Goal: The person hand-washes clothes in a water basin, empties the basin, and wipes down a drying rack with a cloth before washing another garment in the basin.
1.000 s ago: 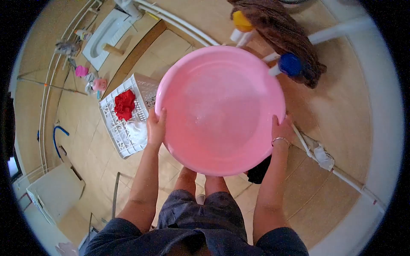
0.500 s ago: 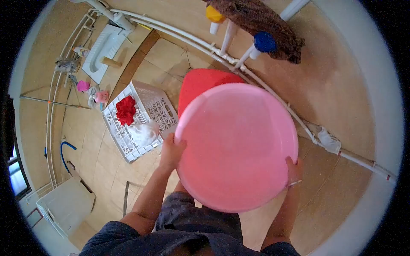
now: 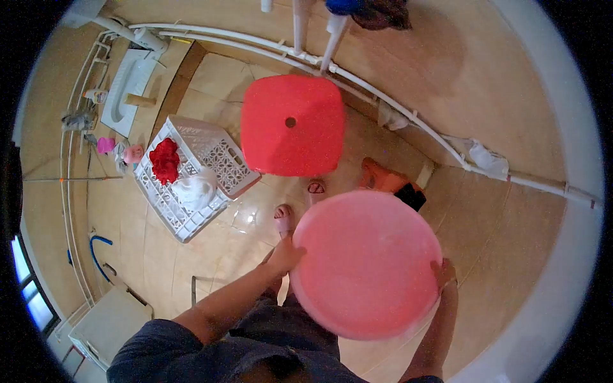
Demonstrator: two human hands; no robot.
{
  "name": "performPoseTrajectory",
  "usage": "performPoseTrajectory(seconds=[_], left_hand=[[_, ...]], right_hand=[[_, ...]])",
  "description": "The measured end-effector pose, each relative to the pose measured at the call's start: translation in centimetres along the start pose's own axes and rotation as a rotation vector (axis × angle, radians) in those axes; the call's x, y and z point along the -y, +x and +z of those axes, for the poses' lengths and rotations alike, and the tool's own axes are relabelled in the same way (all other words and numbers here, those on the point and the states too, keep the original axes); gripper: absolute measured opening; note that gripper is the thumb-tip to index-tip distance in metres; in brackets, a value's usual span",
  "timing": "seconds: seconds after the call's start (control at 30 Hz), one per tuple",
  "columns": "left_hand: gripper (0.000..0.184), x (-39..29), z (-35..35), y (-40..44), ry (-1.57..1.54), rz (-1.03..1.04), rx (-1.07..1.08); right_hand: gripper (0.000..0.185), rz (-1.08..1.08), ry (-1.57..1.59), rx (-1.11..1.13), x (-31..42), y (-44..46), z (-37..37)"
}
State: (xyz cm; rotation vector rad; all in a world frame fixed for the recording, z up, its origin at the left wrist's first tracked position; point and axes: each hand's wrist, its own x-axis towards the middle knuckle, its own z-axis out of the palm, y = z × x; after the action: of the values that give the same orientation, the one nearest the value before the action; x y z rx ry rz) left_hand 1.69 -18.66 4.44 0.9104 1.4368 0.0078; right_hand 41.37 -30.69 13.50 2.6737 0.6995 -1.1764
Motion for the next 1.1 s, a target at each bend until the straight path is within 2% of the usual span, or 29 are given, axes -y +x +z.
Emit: performPoseTrajectory(seconds=[0.07, 0.13, 0.17, 0.23, 0.37, 0.43, 0.47, 0.53, 0.57, 0.63, 0.73, 0.8, 0.93, 0.97, 1.03, 1.07, 1.1], left_hand=[[0.038, 0.7, 0.2, 1.3, 0.035, -0.055, 0.043], [0.039, 0.9, 0.5, 2.1, -0.026, -0.237, -0.007], [0.039, 1.2, 0.6, 2.8, -0.014, -0.235, -0.001], [0.043, 2.4, 0.5, 4.8, 0.075, -0.141, -0.150], [0.050, 4.3, -1.3, 8.6, 0.132, -0.100, -0.138], [0.045, 4.9, -1.7, 9.4, 0.144, -0.092, -0.125], [0.042, 5.3, -1.8, 9.7, 0.146, -0.097, -0.104], [0.037, 5.9, -1.8, 10.2, 0.145, -0.126, -0.017], [0.035, 6.3, -1.7, 10.5, 0.148, -0.139, 0.041], [0.029, 7.6, -1.5, 11.5, 0.194, -0.133, 0.207], [0.022, 10.7, -1.0, 12.5, 0.304, 0.028, 0.447], [0.017, 11.9, -0.8, 12.6, 0.266, 0.105, 0.485], [0.028, 3.7, -1.2, 7.7, -0.247, -0.565, 0.265], [0.028, 4.8, -1.1, 8.3, -0.255, -0.565, 0.266], [0.027, 8.9, 0.0, 11.1, 1.090, 0.803, 0.481], [0.027, 11.4, 1.0, 12.7, 1.084, 0.803, 0.471], [0.027, 14.1, 2.2, 14.3, 0.872, 0.944, 0.547]], right_hand=[[0.036, -0.028, -0.041, 0.068, -0.8, 2.7, 1.5], [0.041, -0.070, -0.068, 0.045, -1.3, 4.7, 3.6], [0.046, -0.110, -0.101, -0.010, -1.6, 5.8, 5.0], [0.049, -0.038, 0.057, 0.149, 2.0, 5.8, 5.6], [0.048, -0.063, -0.014, 0.183, 4.2, 8.0, 7.5], [0.051, 0.036, -0.115, 0.265, 5.7, 8.6, 7.0], [0.051, 0.034, -0.114, 0.261, 5.6, 9.4, 7.0], [0.053, 0.016, -0.433, 0.248, 5.1, 11.2, 6.8], [0.053, 0.015, -0.439, 0.244, 5.2, 12.0, 6.3], [0.048, 0.067, -0.638, 0.362, 7.1, 12.5, 5.1], [0.042, 0.179, -0.693, 0.405, 12.5, 9.0, 2.8], [0.041, 0.138, -0.676, 0.360, 14.1, 9.1, 1.2], [0.036, -0.003, -0.576, 0.227, 16.1, 9.5, -1.1], [0.036, -0.005, -0.584, 0.224, 16.3, 9.0, -1.4], [0.034, -0.120, -0.380, -0.064, 16.7, 7.5, -1.8], [0.034, -0.128, -0.386, -0.068, 16.8, 7.9, -1.9], [0.035, -0.029, -0.613, 0.085, 16.5, 8.7, -2.0]])
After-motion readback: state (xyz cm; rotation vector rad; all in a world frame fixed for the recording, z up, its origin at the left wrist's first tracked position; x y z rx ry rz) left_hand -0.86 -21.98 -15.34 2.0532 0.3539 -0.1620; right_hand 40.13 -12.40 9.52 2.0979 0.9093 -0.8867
